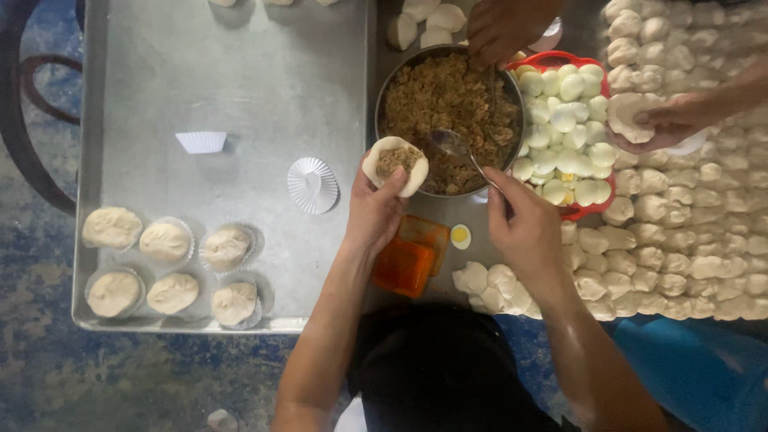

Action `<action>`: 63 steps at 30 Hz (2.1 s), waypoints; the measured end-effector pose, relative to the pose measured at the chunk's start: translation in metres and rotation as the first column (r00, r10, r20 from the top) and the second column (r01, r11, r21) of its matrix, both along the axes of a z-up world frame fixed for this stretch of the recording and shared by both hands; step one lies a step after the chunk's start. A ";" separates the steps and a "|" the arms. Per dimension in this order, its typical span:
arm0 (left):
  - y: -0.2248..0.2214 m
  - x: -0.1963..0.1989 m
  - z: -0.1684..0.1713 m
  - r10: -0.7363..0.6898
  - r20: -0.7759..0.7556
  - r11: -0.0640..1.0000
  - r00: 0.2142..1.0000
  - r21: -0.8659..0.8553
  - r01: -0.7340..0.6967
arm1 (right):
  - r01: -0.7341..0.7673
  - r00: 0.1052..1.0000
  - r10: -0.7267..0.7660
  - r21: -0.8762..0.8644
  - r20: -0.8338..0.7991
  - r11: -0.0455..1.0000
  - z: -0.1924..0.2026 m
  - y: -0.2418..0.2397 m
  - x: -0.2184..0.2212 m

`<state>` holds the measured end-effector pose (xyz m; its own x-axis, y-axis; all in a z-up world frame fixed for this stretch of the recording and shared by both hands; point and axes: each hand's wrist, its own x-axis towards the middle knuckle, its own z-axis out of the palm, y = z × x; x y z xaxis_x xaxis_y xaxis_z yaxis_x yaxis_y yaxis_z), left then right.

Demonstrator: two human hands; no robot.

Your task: The person prepares dumplings by hand, filling dough circles with a meat mixture using a spoon, adding a piece of boiled egg, and folding the dough to seal it before placing them on a tray.

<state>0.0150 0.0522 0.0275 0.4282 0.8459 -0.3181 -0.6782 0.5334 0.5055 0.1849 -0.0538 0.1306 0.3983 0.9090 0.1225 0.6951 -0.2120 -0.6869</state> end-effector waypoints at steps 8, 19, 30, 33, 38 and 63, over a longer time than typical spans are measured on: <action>0.002 0.002 -0.007 -0.008 0.068 0.999 0.998 0.039 0.005 | -0.071 0.960 0.061 0.028 0.273 0.997 -0.017 0.007 -0.003; 0.003 -0.003 -0.025 0.000 -0.020 0.996 1.000 0.085 0.002 | -0.087 0.948 0.131 -0.159 0.290 0.983 -0.053 0.000 0.009; -0.001 -0.019 -0.022 -0.063 0.038 0.998 0.997 0.007 0.063 | -0.097 0.980 0.142 -0.293 0.138 0.951 -0.064 0.020 0.057; -0.007 -0.039 -0.023 -0.101 0.023 0.994 0.995 0.051 0.100 | 0.030 0.992 -0.031 -0.016 -0.123 0.999 -0.048 -0.016 0.092; -0.015 -0.057 -0.030 -0.143 0.021 0.990 0.990 0.011 0.142 | 0.037 0.833 -0.256 -0.413 -0.490 0.910 -0.130 -0.062 0.098; -0.025 -0.060 -0.048 -0.063 0.070 0.998 0.996 0.017 0.062 | 0.019 0.969 -0.010 -0.035 0.248 0.999 -0.240 -0.093 0.042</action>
<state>-0.0450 0.0273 -0.0204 0.5014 0.8209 -0.2732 -0.6776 0.5690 0.4660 0.2265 -0.1466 -0.1093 0.3726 0.9093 0.1856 0.8394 -0.2449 -0.4852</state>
